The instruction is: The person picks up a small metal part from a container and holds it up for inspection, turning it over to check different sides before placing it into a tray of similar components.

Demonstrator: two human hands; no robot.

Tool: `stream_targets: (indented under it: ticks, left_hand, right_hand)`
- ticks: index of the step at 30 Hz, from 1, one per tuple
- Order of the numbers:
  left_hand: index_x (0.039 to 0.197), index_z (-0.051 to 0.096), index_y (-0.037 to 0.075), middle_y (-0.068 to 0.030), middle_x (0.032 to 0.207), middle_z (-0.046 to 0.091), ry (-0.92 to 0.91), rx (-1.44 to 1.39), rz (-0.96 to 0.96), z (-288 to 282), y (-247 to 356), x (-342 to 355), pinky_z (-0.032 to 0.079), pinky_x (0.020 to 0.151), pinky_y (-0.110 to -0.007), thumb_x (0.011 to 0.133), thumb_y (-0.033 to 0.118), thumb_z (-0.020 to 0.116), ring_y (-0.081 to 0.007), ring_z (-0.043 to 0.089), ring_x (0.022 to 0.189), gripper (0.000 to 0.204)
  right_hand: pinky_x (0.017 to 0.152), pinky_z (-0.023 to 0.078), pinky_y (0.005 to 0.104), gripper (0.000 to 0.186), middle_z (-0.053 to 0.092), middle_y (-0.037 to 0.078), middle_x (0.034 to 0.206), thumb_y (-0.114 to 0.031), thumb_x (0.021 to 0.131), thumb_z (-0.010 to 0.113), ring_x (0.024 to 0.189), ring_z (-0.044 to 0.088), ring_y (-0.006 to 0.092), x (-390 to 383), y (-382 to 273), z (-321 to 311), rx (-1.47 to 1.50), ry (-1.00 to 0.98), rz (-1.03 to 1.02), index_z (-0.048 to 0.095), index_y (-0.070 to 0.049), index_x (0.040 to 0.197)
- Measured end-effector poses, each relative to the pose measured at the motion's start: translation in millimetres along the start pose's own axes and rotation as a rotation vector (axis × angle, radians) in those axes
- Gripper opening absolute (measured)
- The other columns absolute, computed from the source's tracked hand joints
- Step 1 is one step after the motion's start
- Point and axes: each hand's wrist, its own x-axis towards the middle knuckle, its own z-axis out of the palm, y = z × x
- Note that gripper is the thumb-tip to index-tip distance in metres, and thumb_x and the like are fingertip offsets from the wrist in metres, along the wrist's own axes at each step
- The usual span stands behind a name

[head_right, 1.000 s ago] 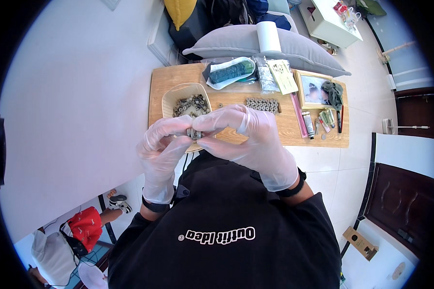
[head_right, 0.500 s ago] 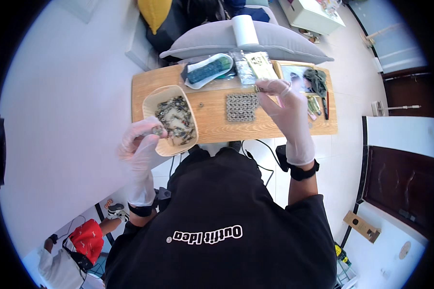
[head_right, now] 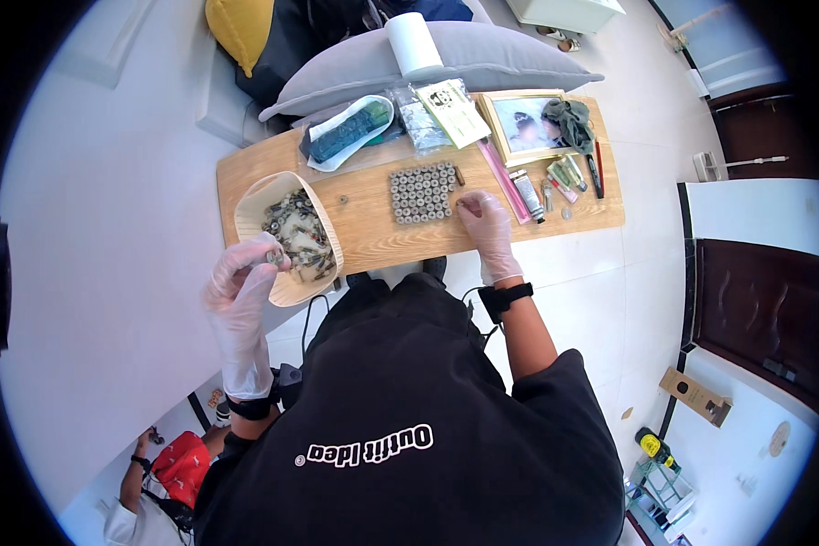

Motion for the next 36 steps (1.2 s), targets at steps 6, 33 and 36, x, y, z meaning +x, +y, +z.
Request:
stream_targets:
  ticks: [6,33,36]
  left_hand:
    - [0.103,0.067,0.000,-0.0098,0.105,0.067,0.013,0.021,-0.047,7,-2,-4,0.049,0.086,-0.027,0.083,-0.005,0.071,-0.0131,0.062,0.095,0.021]
    - [0.113,0.065,0.001,-0.0051,0.109,0.066,-0.109,0.017,-0.157,55,-33,4,0.047,0.088,-0.025,0.086,0.002,0.071,-0.0097,0.061,0.095,0.028]
    - [0.113,0.065,0.001,-0.0050,0.109,0.066,-0.089,0.062,-0.139,59,-34,2,0.048,0.087,-0.025,0.086,0.003,0.071,-0.0093,0.061,0.095,0.028]
  right_hand:
    - [0.067,0.053,0.0303,0.016,0.069,0.009,0.080,-0.012,0.080,0.076,0.073,0.069,0.0183,3,-7,1,-0.021,-0.006,-0.002,0.066,-0.005,0.091]
    - [0.073,0.054,0.0323,0.022,0.070,0.003,0.092,-0.008,0.073,0.078,0.081,0.066,0.0201,7,-211,-75,0.151,-0.195,-0.683,0.072,-0.010,0.094]
    - [0.072,0.053,0.0346,0.020,0.069,0.002,0.096,-0.012,0.074,0.077,0.081,0.066,0.0229,-1,-226,-64,0.127,-0.257,-0.750,0.071,-0.013,0.093]
